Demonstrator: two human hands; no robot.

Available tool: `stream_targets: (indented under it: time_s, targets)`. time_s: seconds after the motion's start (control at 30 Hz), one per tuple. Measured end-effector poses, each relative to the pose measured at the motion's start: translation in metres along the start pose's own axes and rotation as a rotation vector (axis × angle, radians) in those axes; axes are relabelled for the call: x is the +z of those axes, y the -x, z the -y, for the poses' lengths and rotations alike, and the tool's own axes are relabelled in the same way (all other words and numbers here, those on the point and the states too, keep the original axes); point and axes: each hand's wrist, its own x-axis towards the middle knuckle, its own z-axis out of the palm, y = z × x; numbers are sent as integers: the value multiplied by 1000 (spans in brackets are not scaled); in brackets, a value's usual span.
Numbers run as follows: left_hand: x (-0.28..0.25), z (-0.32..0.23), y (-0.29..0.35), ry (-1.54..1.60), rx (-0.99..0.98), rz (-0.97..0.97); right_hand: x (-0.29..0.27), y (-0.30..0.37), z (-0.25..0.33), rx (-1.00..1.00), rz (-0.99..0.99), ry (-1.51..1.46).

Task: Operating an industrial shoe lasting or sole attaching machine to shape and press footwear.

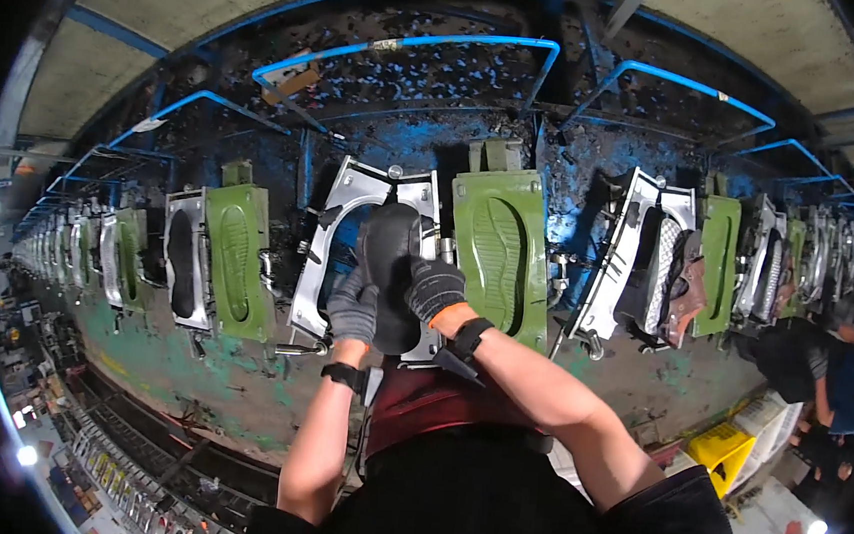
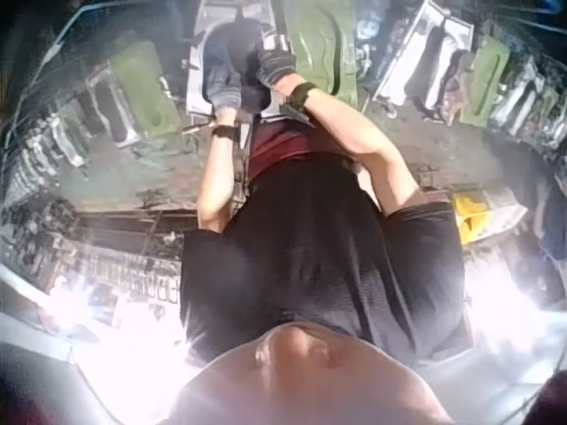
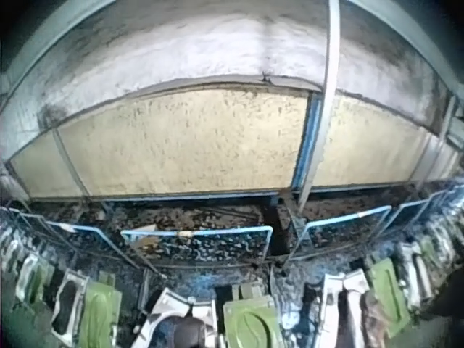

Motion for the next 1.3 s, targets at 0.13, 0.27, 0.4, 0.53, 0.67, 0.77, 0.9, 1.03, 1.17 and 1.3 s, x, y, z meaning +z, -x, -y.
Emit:
stream_targets:
  time_s: [0.13, 0.27, 0.4, 0.53, 0.67, 0.77, 0.9, 1.03, 1.17, 1.3]
  targets:
    - [2, -33, 6, -530, 218, 146, -15, -48, 24, -947, -587, 333]
    - [-7, -58, 3, -287, 247, 304, -6, -61, 58, -780, -40, 734]
    - [-81, -40, 21, -776, 383, 325, -23, -47, 72, -675, 65, 814]
    - [-130, 2, -3, -893, -65, 294, -17, -42, 36, -723, -31, 610]
    - [-131, 70, 10, -932, 89, 431, -3, -35, 34, -735, -185, 622]
    - [-127, 23, 37, -340, 210, 724, 6, -34, 15, -772, -380, 501]
    - [-119, -2, 61, -292, 365, 968, 10, -5, 28, -573, -380, 459]
    - [-81, 47, 43, -4, 76, 714, 69, 27, 19, -453, -549, 364]
    - [-65, 7, -13, -214, 512, 26, 130, 104, 43, -246, -348, 223]
    - [-13, -34, -60, -307, 726, -4, 137, 134, 46, -193, -233, 213]
